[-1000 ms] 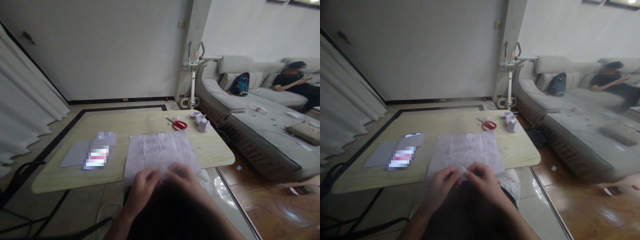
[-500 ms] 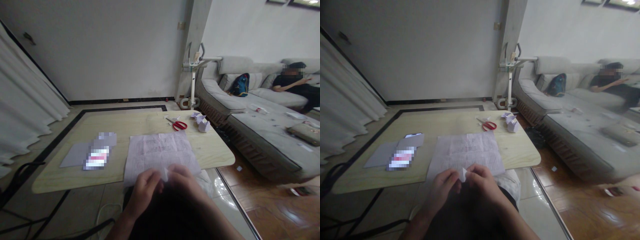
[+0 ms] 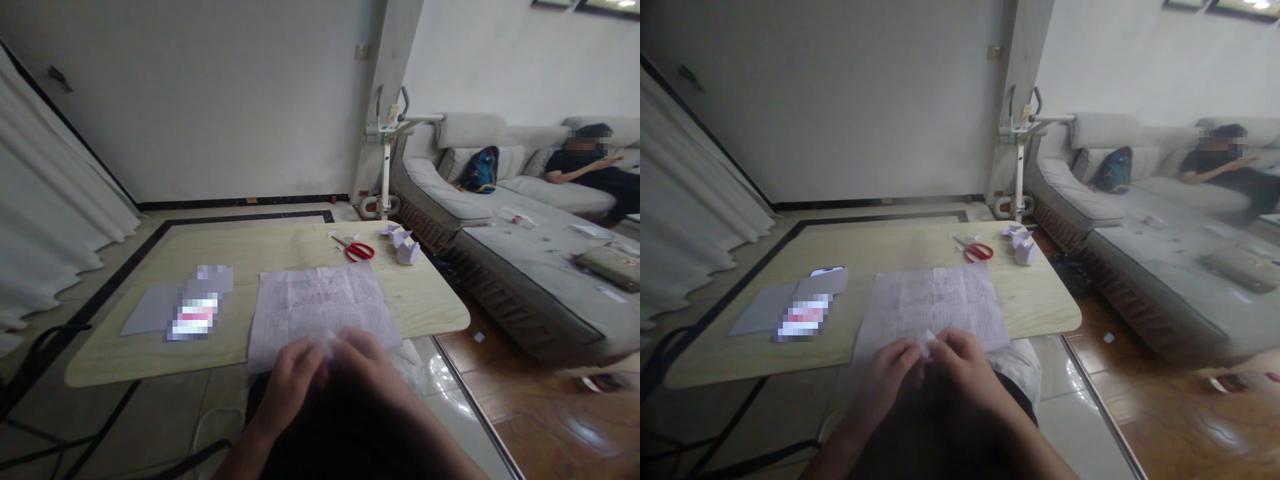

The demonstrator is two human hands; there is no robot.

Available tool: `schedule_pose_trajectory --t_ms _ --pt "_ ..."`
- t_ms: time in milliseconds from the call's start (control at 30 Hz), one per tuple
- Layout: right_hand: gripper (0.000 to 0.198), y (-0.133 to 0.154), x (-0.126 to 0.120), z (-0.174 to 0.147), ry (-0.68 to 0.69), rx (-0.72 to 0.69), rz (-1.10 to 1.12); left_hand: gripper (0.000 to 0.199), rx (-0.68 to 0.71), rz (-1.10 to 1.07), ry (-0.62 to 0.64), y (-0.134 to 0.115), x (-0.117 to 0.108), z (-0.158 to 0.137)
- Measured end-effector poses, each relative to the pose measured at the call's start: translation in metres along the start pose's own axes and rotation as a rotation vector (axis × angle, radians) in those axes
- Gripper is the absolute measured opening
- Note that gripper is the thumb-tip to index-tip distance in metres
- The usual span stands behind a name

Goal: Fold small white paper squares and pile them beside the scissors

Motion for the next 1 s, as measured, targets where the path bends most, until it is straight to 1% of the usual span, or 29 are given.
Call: schedule_pose_trajectory --t_ms 100,133,200,267,300,367,400,433,500,533,600,700,800,900,1000 --pt "0.008 0.019 -0.012 -0.004 -0.119 -0.233 -0.195 0.034 -0.061 -0.148 -0.035 0.007 -0.002 0.002" --pt "0.008 0.025 -0.013 -0.007 -0.132 -0.319 -0.267 0.034 -0.072 -0.181 -0.041 0.010 -0.002 0.003" --pt "0.018 0.033 -0.007 -0.010 -0.088 -0.447 -0.388 0.035 -0.076 -0.208 -0.024 0.013 0.001 0.004" --pt "0.020 0.037 -0.003 -0.012 -0.050 -0.523 -0.446 0.036 -0.082 -0.200 0.015 0.015 0.005 0.004" --pt "0.017 0.038 -0.003 -0.013 -0.059 -0.545 -0.454 0.037 -0.089 -0.180 0.035 0.016 0.007 0.004" --pt "0.009 0.040 -0.007 -0.013 -0.101 -0.549 -0.444 0.039 -0.073 -0.093 0.033 0.013 0.004 0.003" --pt "0.007 0.041 -0.009 -0.013 -0.121 -0.541 -0.431 0.039 -0.040 -0.030 0.013 0.008 0.000 0.003" --pt "0.008 0.041 -0.010 -0.013 -0.134 -0.527 -0.417 0.035 0.013 0.045 -0.013 0.001 -0.005 0.002" --pt "0.013 0.041 -0.012 -0.012 -0.149 -0.493 -0.390 0.022 0.155 0.192 -0.060 -0.017 -0.012 0.000" --pt "0.016 0.040 -0.012 -0.012 -0.150 -0.475 -0.382 0.016 0.221 0.249 -0.065 -0.026 -0.013 -0.001" --pt "0.019 0.039 -0.012 -0.011 -0.131 -0.439 -0.376 0.016 0.303 0.328 -0.033 -0.036 -0.010 -0.004" --pt "0.020 0.034 -0.007 -0.009 -0.054 -0.363 -0.400 0.013 0.297 0.406 0.030 -0.038 -0.005 -0.005" --pt "0.020 0.031 -0.001 -0.010 0.045 -0.297 -0.482 0.020 0.267 0.475 0.083 -0.035 -0.003 -0.006" --pt "0.021 0.034 0.010 -0.015 0.174 -0.321 -0.617 0.025 0.286 0.536 0.160 -0.037 0.002 -0.011" --pt "0.022 0.035 0.017 -0.020 0.251 -0.329 -0.668 0.024 0.260 0.535 0.239 -0.036 0.006 -0.015"
Point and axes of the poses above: each hand's wrist, its own z-axis towards the middle knuckle, its own x-axis out of the palm, y = z × x, the point moved 9 cm from there along z, towards the middle knuckle, and after that the axes turned 2 degrees about y, right-handed, at the moved point
